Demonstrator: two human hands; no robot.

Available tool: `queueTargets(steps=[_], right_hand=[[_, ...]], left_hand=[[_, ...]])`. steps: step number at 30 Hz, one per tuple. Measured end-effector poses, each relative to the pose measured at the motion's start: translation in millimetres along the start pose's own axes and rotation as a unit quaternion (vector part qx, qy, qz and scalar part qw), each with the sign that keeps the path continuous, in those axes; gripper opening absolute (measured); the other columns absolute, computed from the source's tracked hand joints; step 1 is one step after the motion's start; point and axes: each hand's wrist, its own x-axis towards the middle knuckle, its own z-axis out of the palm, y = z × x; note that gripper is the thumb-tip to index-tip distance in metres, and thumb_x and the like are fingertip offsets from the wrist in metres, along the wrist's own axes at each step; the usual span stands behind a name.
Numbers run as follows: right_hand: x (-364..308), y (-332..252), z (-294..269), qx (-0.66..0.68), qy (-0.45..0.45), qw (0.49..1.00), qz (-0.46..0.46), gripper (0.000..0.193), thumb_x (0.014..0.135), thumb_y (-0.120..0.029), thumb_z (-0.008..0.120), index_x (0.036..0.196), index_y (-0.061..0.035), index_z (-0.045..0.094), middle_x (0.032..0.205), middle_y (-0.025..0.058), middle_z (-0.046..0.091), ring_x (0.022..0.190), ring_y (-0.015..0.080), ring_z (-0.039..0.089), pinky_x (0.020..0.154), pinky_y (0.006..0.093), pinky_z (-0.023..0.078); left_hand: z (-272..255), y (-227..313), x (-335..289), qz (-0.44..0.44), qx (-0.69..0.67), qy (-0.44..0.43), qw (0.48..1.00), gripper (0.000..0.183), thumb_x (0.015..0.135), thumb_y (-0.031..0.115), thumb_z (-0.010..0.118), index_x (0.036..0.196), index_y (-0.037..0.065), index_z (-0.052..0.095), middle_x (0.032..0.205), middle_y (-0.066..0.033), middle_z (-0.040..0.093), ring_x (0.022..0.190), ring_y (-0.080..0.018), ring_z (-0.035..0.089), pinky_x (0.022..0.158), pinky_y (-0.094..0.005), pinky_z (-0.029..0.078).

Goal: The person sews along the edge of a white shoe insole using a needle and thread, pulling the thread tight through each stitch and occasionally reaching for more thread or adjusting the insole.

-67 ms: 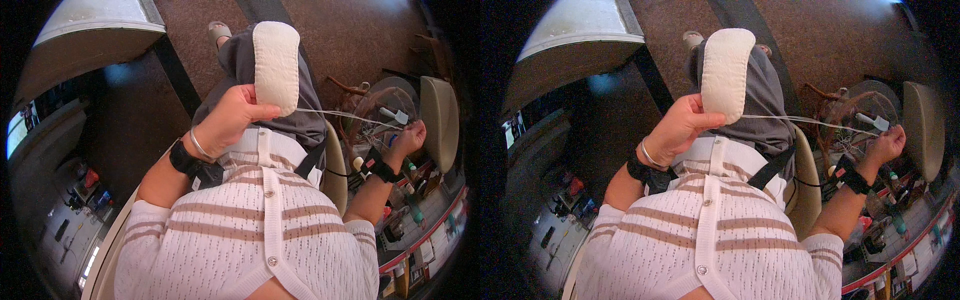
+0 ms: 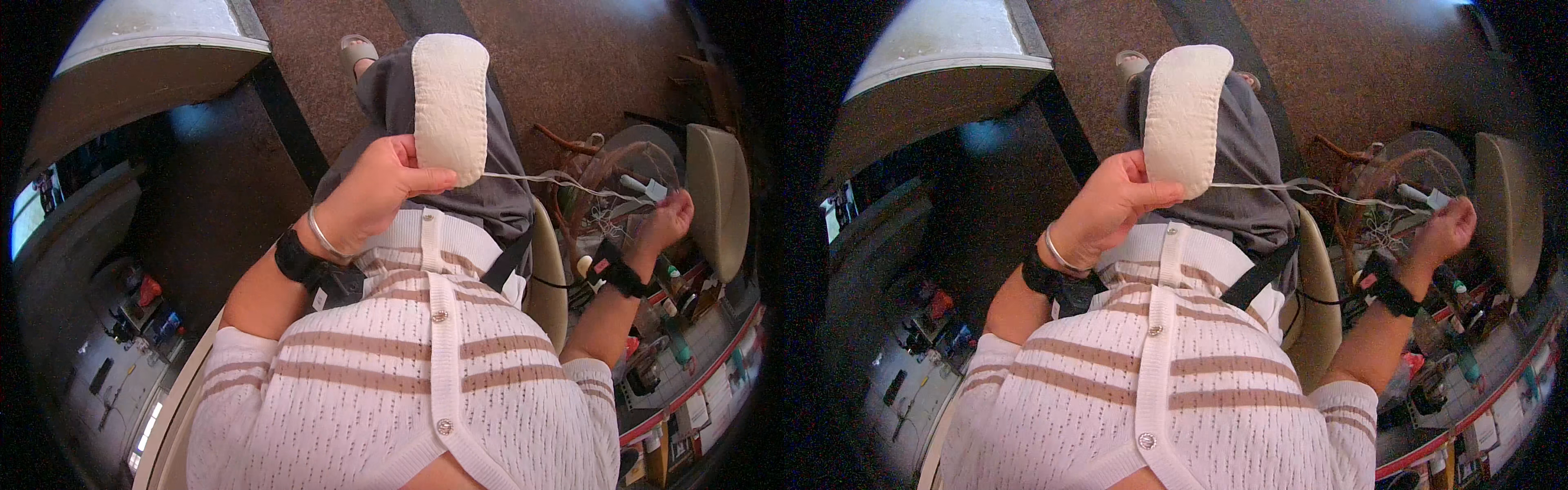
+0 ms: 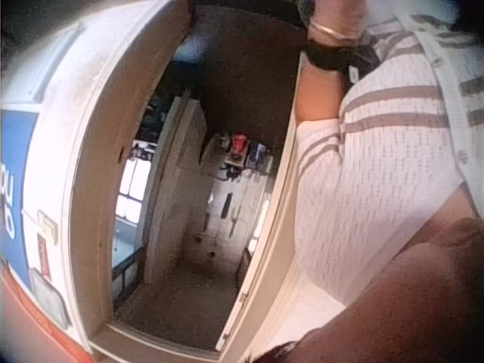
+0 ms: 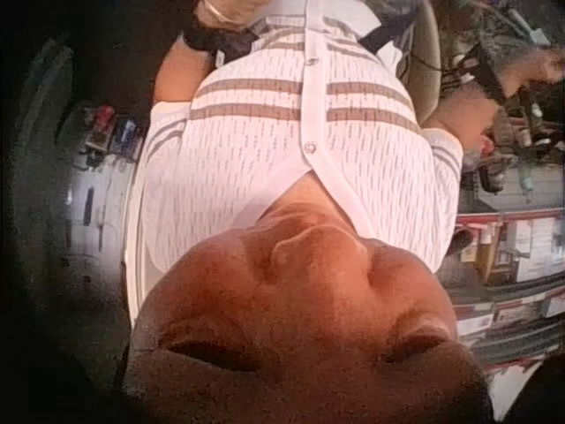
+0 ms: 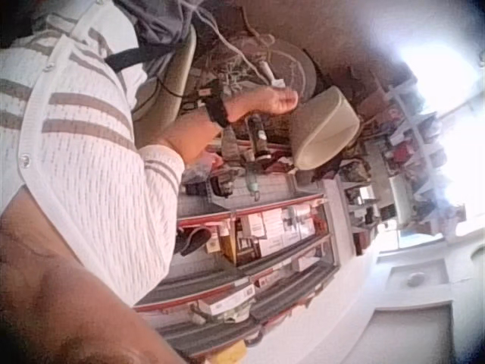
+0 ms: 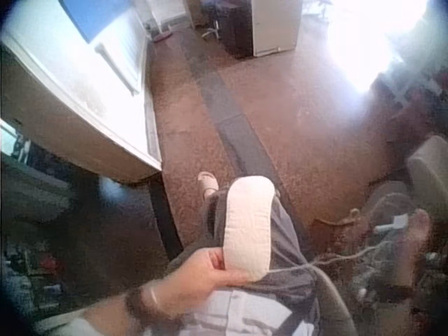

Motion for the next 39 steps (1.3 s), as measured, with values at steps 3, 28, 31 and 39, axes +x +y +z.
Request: queueTargets(steps=[3, 28, 31, 39], right_hand=[[-58.2, -36.7, 61.5, -0.022, -0.149, 0.988, 0.039, 0.013, 0.087, -0.012, 0.053, 0.099, -0.0063, 0.053, 0.082, -0.0008, 0.053, 0.067, 0.0060, 0.046, 0.058, 0.0195, 0.038], [-192.0, -102.7, 129.5, 0.140, -0.522, 0.804, 0.248, 0.002, 0.082, -0.001, 0.056, 0.083, -0.0026, 0.056, 0.074, -0.0014, 0.057, 0.062, 0.0052, 0.054, 0.055, 0.0184, 0.045], [-191.5, -101.5, 128.8, 0.147, -0.525, 0.798, 0.255, 0.002, 0.082, -0.001, 0.056, 0.084, -0.0023, 0.056, 0.076, -0.0021, 0.055, 0.065, 0.0051, 0.054, 0.056, 0.0185, 0.045], [-190.7, -97.5, 128.7, 0.151, -0.532, 0.801, 0.229, 0.005, 0.080, 0.001, 0.057, 0.085, -0.0013, 0.057, 0.078, -0.0017, 0.053, 0.070, 0.0055, 0.054, 0.059, 0.0193, 0.047]], left_hand=[[2.0, 4.8, -4.6, 0.004, -0.007, 0.010, 1.000, 0.031, 0.076, 0.003, 0.062, 0.106, -0.001, 0.055, 0.101, -0.0081, 0.060, 0.088, -0.0128, 0.058, 0.080, -0.0244, 0.045], [4.0, 0.8, -3.6, 0.016, -0.004, 0.005, 1.000, 0.033, 0.076, 0.007, 0.062, 0.108, 0.001, 0.053, 0.101, -0.0070, 0.060, 0.089, -0.0132, 0.057, 0.079, -0.0255, 0.046], [6.8, 3.5, -4.8, 0.019, -0.008, 0.003, 1.000, 0.033, 0.076, 0.007, 0.062, 0.108, 0.001, 0.053, 0.101, -0.0068, 0.060, 0.089, -0.0129, 0.057, 0.079, -0.0254, 0.046], [5.9, 1.0, -3.7, 0.021, -0.010, 0.009, 1.000, 0.034, 0.076, 0.005, 0.063, 0.107, -0.002, 0.053, 0.098, -0.0086, 0.060, 0.084, -0.0129, 0.058, 0.076, -0.0244, 0.048]])
